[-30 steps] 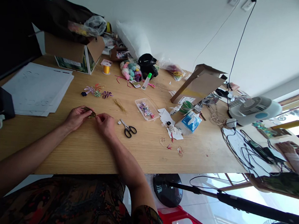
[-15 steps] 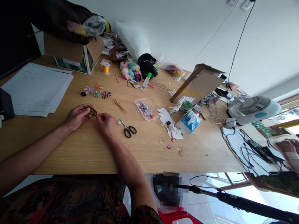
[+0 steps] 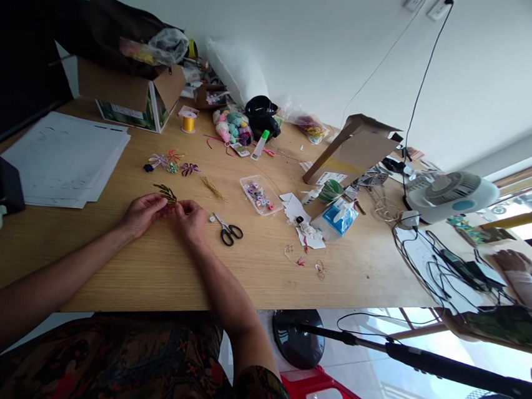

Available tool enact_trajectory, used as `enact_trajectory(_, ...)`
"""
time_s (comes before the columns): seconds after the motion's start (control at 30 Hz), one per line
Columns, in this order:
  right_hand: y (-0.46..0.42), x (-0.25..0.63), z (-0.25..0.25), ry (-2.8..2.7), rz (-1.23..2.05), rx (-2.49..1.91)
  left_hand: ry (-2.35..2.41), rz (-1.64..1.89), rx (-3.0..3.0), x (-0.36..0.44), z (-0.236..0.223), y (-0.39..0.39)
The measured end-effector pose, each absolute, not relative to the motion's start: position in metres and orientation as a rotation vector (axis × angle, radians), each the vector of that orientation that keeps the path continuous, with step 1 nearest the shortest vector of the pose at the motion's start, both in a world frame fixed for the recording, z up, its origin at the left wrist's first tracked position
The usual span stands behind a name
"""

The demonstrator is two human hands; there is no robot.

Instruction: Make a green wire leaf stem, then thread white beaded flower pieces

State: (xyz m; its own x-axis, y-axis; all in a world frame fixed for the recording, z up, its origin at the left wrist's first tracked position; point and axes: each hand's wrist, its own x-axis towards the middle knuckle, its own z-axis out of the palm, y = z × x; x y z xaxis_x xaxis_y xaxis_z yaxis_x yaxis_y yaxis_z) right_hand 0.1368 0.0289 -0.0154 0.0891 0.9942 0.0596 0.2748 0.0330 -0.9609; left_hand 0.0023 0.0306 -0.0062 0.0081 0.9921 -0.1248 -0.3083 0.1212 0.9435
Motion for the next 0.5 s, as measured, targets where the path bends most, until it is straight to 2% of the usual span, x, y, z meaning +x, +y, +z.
enact_trajectory(0.5, 0.0264, 0.1328, -0.015, -1.492, 0.936, -1.466, 1.166, 1.383, 0.939, 0.0027, -0.0101, 0.0338)
